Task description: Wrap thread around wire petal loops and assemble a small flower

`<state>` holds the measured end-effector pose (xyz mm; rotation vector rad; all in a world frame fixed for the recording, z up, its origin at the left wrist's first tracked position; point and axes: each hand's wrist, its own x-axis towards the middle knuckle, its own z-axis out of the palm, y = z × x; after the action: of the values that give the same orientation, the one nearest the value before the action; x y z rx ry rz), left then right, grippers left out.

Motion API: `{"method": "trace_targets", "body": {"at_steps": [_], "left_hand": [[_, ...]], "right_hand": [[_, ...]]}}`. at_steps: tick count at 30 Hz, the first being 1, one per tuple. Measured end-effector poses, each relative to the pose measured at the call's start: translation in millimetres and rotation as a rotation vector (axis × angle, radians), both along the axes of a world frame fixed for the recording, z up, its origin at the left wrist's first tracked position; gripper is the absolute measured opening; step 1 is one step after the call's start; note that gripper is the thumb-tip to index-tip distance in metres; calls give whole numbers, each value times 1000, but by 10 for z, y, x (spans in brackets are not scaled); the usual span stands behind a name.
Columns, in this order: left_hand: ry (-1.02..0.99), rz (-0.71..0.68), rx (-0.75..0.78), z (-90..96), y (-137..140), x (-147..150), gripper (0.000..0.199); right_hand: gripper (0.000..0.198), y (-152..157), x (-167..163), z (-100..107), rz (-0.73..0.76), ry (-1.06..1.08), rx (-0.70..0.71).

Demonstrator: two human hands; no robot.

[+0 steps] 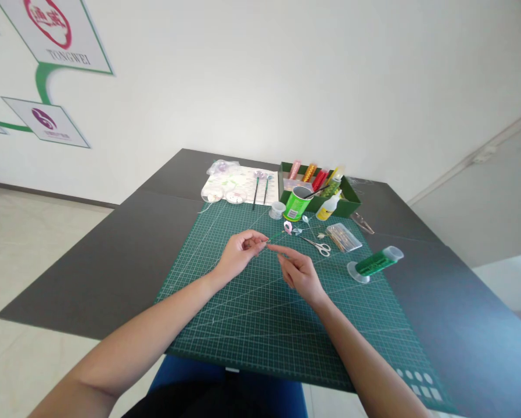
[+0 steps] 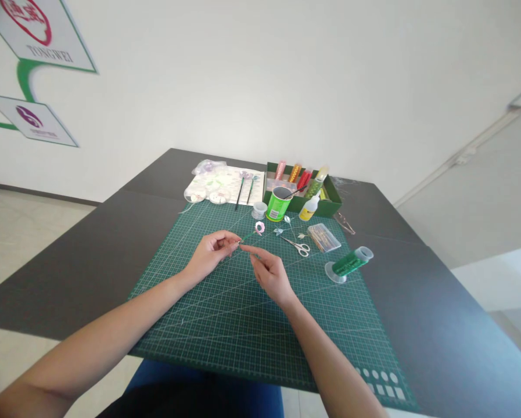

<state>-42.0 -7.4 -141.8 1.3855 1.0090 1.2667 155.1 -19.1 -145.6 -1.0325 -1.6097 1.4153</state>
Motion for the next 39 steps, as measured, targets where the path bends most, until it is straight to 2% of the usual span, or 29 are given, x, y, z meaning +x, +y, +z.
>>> {"method": "trace_targets", "body": {"at_steps": [8, 19, 25, 32, 39], "left_hand": [[106, 56, 52, -12, 10, -23, 19], [158, 46, 66, 26, -9, -31, 20], [269, 104, 211, 50, -23, -36, 18], [424, 117, 337, 58, -31, -50, 19], [580, 111, 439, 36, -40, -77, 20]], "right_hand": [[52, 9, 20, -21, -1, -14, -3], [48, 20, 28, -5, -2, -52, 48], [42, 14, 49, -1, 5, -138, 153], [40, -25, 85, 101, 74, -232, 223], [40, -40, 134, 177, 154, -190, 186]]}}
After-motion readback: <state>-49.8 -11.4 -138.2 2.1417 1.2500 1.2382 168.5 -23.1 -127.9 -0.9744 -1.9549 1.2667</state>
